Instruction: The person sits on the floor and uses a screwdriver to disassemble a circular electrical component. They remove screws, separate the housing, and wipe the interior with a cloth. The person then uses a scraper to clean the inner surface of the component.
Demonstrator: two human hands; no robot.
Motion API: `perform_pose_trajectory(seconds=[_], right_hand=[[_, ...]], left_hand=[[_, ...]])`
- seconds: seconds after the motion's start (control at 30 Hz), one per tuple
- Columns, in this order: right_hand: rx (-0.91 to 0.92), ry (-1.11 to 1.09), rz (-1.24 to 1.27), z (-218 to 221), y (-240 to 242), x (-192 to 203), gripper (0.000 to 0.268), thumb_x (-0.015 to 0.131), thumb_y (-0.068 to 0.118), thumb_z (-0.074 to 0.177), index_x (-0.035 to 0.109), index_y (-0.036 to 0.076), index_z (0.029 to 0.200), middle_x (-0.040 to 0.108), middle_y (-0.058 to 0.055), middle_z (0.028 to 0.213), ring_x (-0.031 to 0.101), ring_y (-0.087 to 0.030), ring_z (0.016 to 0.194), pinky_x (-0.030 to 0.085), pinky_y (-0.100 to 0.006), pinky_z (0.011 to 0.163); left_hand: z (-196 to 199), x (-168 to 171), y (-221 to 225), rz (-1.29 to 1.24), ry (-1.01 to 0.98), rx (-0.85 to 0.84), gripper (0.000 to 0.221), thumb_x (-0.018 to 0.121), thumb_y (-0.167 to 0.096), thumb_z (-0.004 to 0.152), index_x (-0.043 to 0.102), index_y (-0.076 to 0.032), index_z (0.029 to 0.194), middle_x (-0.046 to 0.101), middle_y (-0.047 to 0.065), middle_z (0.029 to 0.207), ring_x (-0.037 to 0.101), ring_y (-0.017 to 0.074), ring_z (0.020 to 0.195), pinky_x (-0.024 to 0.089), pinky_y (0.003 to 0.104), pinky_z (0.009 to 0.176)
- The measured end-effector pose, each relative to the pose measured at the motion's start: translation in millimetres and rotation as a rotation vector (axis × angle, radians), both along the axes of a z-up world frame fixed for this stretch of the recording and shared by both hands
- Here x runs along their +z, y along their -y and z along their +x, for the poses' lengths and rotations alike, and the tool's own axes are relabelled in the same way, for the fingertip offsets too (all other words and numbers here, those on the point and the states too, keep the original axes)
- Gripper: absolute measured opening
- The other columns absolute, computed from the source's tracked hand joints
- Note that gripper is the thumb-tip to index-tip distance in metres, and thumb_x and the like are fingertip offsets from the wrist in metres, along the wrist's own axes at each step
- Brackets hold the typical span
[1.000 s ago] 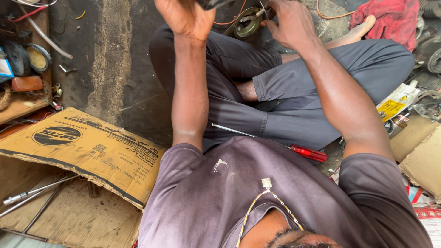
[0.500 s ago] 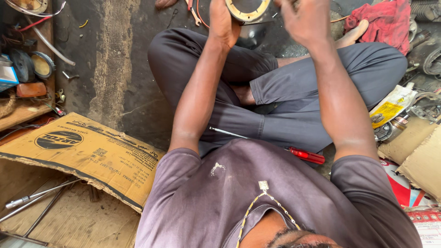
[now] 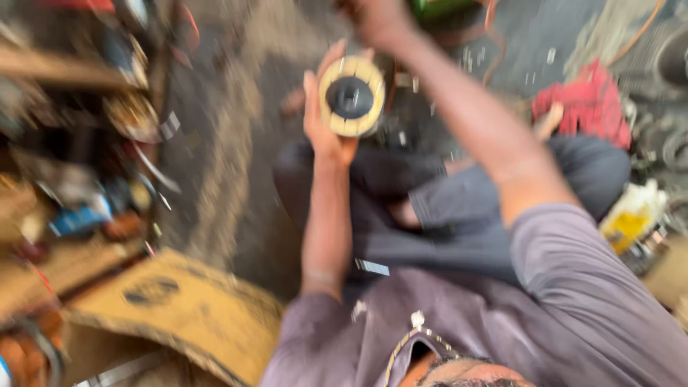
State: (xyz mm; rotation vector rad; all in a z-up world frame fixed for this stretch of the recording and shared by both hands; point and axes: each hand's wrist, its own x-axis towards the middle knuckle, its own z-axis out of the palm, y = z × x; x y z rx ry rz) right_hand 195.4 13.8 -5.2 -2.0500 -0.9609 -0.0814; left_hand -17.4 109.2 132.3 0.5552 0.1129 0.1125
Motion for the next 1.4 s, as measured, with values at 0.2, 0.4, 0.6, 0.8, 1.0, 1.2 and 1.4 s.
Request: perform_pose_trajectory(seconds=[0.2,0.4,0.6,0.8,1.0,1.2,1.4], right_hand=[[0.087,0.110,-0.193,76,-138,-30,0.059,0.059,-0.004,0.077,0.061,0.003,0.135,0.058,-0.019,0.142,0.054,-0.040,0.129,0.047,-0.047,0.101],[0.081,0.136,-0.323,98,-158,-43,0.048,0.071,0.012,0.080,0.063,0.004,0.127,0.059,-0.016,0.138,0.047,-0.036,0.132,0.032,-0.060,0.112],[0.132,0.125,-0.648,92,-147,-18,0.018,0.075,0.007,0.086,0.069,0.010,0.102,0.072,-0.015,0.102,0.066,-0.036,0.108,0.047,-0.055,0.098],[0.158,0.051,-0.356,33,-54,55,0.028,0.078,-0.001,0.076,0.061,0.002,0.099,0.069,-0.020,0.091,0.066,-0.045,0.088,0.053,-0.050,0.070],[-0.142,-0.631,0.473,-50,145,154,0.026,0.074,-0.005,0.093,0.062,0.003,0.115,0.069,-0.009,0.103,0.071,-0.021,0.089,0.062,-0.038,0.083],[-0.122,-0.801,0.970,-144,242,192,0.021,0.073,-0.009,0.098,0.060,0.002,0.110,0.066,-0.012,0.101,0.067,-0.022,0.088,0.058,-0.036,0.076],[-0.325,-0.939,1.172,-192,205,155,0.026,0.068,-0.004,0.094,0.062,-0.002,0.119,0.067,-0.013,0.103,0.070,-0.022,0.085,0.062,-0.036,0.075]], left_hand=[[21,17,-24,-0.022,-0.206,0.182,0.065,0.038,-0.054,0.109,0.048,-0.003,0.148,0.059,0.025,0.141,0.059,0.0339,0.130,0.049,0.047,0.111],[34,-5,-34,-0.031,-0.260,0.197,0.062,0.044,-0.052,0.107,0.049,-0.003,0.145,0.061,0.025,0.138,0.060,0.0330,0.129,0.050,0.045,0.110],[26,-17,-33,-0.044,-0.222,0.161,0.063,0.042,-0.054,0.108,0.049,-0.004,0.146,0.062,0.023,0.135,0.064,0.0299,0.125,0.052,0.044,0.108],[21,-11,-23,0.026,-0.123,0.016,0.066,0.038,-0.053,0.112,0.047,0.000,0.151,0.063,0.024,0.138,0.065,0.0301,0.122,0.054,0.043,0.107],[10,1,4,0.004,0.046,-0.044,0.059,0.038,-0.048,0.112,0.047,-0.002,0.148,0.064,0.023,0.135,0.069,0.0324,0.117,0.058,0.045,0.101],[21,-22,72,-0.031,0.006,-0.125,0.058,0.036,-0.047,0.114,0.049,-0.004,0.150,0.067,0.020,0.130,0.069,0.0277,0.115,0.059,0.043,0.101],[15,-40,105,-0.006,0.027,-0.196,0.068,0.029,-0.056,0.112,0.053,-0.002,0.146,0.068,0.014,0.127,0.069,0.0242,0.113,0.059,0.041,0.100]])
